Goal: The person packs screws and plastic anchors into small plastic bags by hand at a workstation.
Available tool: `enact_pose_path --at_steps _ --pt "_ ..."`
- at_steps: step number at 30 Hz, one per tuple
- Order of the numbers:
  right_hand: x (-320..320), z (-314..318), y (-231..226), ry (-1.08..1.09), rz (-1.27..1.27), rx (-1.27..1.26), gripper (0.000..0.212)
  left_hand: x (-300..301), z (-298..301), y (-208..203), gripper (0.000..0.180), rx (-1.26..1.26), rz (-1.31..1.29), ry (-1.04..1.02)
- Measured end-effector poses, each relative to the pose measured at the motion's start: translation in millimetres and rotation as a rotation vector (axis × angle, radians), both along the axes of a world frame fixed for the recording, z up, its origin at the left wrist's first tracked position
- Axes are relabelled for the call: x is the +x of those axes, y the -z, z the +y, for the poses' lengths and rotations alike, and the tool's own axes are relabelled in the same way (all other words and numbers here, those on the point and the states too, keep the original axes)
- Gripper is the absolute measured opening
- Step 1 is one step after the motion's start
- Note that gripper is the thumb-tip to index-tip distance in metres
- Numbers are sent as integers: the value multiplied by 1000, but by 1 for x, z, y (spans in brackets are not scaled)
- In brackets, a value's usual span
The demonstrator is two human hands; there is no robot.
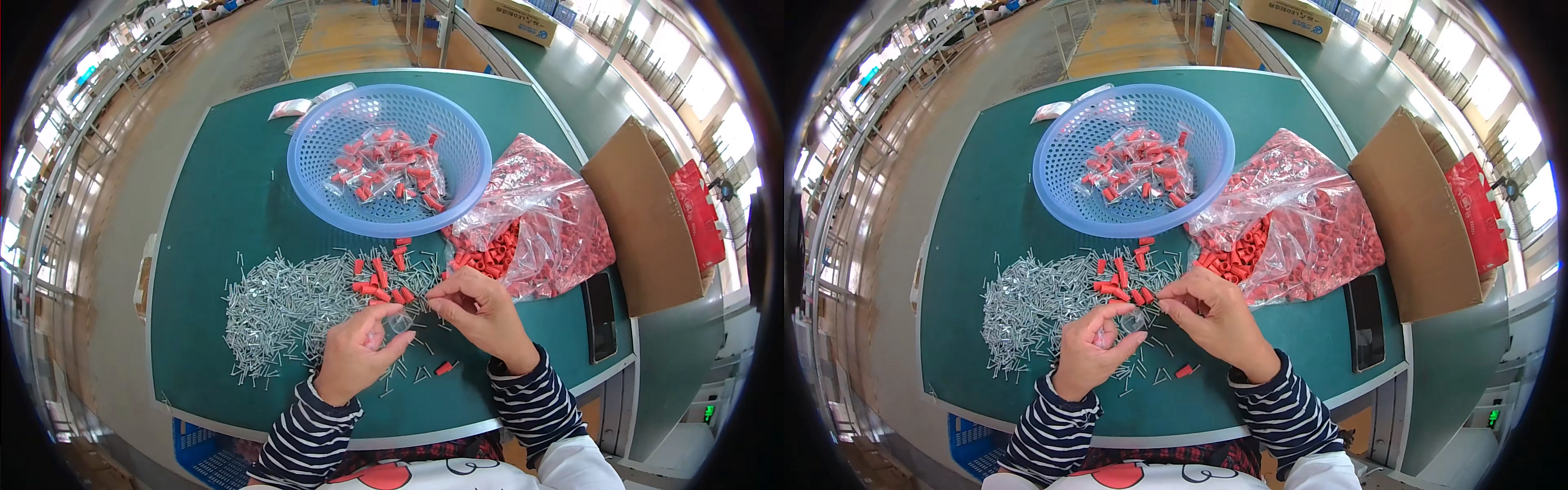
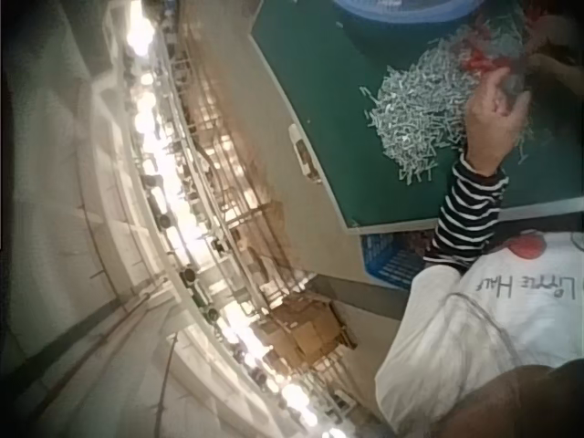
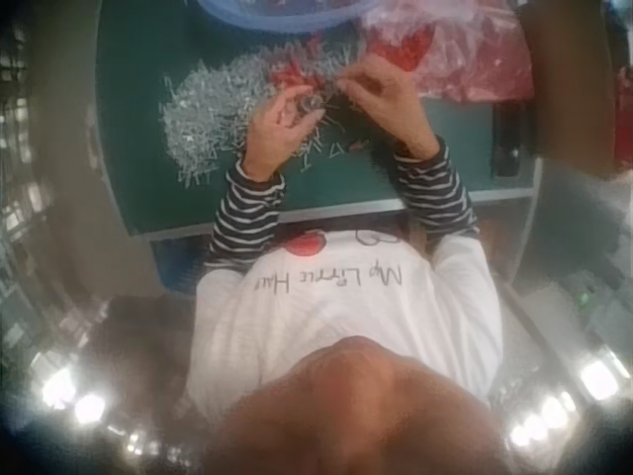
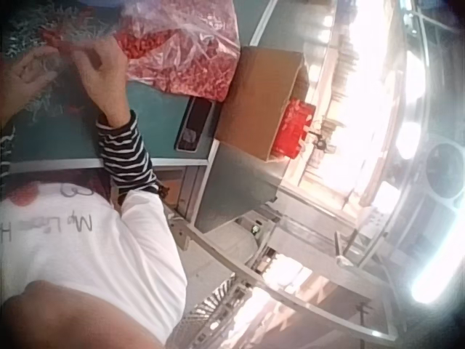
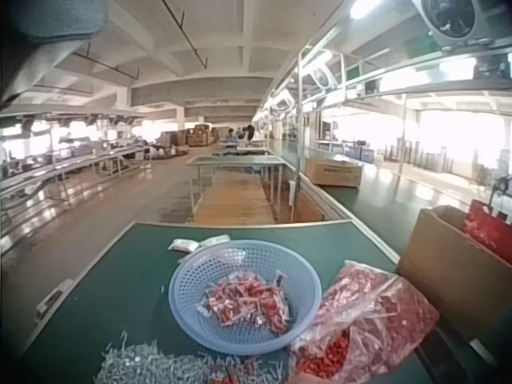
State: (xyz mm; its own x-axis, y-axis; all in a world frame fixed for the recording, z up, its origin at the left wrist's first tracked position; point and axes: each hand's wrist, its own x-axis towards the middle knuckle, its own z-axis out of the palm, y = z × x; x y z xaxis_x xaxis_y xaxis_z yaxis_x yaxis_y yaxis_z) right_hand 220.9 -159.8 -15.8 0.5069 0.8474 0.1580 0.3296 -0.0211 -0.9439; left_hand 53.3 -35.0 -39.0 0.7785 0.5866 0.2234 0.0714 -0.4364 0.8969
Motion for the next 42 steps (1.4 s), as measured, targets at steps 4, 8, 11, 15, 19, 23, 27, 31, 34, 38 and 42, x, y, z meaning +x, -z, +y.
enact_pose_path --at_steps 4,8,11,15,19,23,27,31,34,38,42 --pt "-3 -3 15 -101 -385 -99 13 0 3 -2 40 81 -2 4" --pt "-11 -2 18 -158 -655 -222 10 -1 5 2 40 203 -51 40" --pt "-13 -2 22 -155 -726 -202 10 -2 5 3 39 283 -65 82" --pt "-7 0 15 -104 -642 -124 11 -3 4 -2 37 316 -26 115" --pt "-7 -3 -7 -96 -395 -33 13 0 3 0 39 317 -38 102" --pt "-14 -2 -21 -216 -331 15 15 1 2 5 39 285 -38 65" --pt "-21 0 -20 -228 -488 36 17 0 2 4 41 291 17 86" --pt "-20 4 -21 -176 -461 41 21 1 0 0 40 314 39 77" --pt "-7 16 -14 -140 -436 14 22 3 -1 1 36 285 14 89" --pt "-3 36 13 -228 -566 -59 22 1 -3 5 34 295 37 103" --pt "0 39 19 -277 -623 -116 25 4 -4 5 35 301 -13 98"
